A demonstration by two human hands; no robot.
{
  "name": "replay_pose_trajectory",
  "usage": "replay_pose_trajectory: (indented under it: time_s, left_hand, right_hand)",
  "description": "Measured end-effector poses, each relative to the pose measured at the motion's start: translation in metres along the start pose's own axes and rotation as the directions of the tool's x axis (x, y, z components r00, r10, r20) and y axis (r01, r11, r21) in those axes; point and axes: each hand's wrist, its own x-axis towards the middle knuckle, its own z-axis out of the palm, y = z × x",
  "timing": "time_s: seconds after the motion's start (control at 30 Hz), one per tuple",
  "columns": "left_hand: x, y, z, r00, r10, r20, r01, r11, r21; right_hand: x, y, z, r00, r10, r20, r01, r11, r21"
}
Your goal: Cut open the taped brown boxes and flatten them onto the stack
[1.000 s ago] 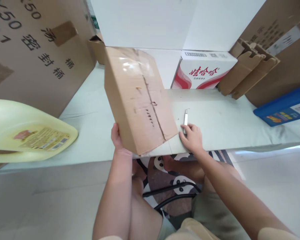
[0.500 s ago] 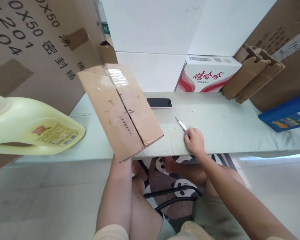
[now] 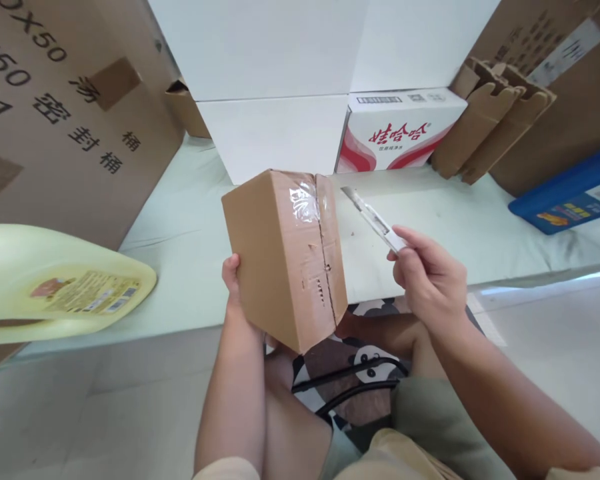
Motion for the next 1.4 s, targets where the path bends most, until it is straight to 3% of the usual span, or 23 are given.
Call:
replay_pose_trajectory:
  time_s: [0.07,0.13,0.37,0.53,0.67,0.83,1.07,1.23,1.33,1.4]
  left_hand:
    - [-0.002,0.0,0.001,0.99,-0.136,0.024,0.138,0.985,-0.107]
    - [-0.004,0.0,0.0,0.982,-0.188,0.027,0.19,0.969,-0.159]
    - [-0.006,-0.002,-0.003,0.995,-0.094,0.037,0.097,0.989,-0.107]
    - [-0.005,-0.004,-0.004,0.993,-0.098,0.069,0.106,0.985,-0.135]
    - [-0.004,-0.005,-0.002,0.998,-0.048,0.043,0.053,0.991,-0.124]
    - [-0.007,-0.001,0.007,0.997,-0.075,0.026,0.079,0.972,-0.224]
    - [-0.014,0.003,0.016,0.997,-0.042,-0.066,0.028,0.98,-0.198]
    - [-0.017,-0.001,0.022,0.993,-0.103,-0.059,0.083,0.957,-0.278]
    - [-0.019,-0.001,0.026,0.99,-0.089,-0.111,0.055,0.959,-0.278]
    - [-0.019,-0.001,0.026,0.99,-0.075,-0.118,0.041,0.963,-0.265]
  right_hand:
    - [0.001,-0.013,-0.001,0.997,-0.072,0.032,0.074,0.995,-0.073]
    - [0.002,-0.021,0.0,0.991,-0.123,0.059,0.129,0.986,-0.108]
    - [0.002,-0.035,-0.001,0.979,-0.191,0.078,0.202,0.961,-0.189]
    - [-0.001,-0.042,0.003,0.954,-0.27,0.129,0.293,0.93,-0.221]
    - [-0.007,-0.044,0.012,0.953,-0.26,0.155,0.292,0.925,-0.245]
    - [-0.009,-0.046,0.023,0.949,-0.247,0.195,0.292,0.924,-0.246]
    - [-0.009,-0.047,0.026,0.949,-0.226,0.221,0.279,0.928,-0.248]
    - [-0.023,-0.046,0.035,0.952,-0.198,0.234,0.249,0.945,-0.211]
    - [-0.031,-0.042,0.04,0.936,-0.179,0.302,0.236,0.958,-0.161]
    - [-0.034,-0.04,0.037,0.946,-0.155,0.286,0.208,0.964,-0.166]
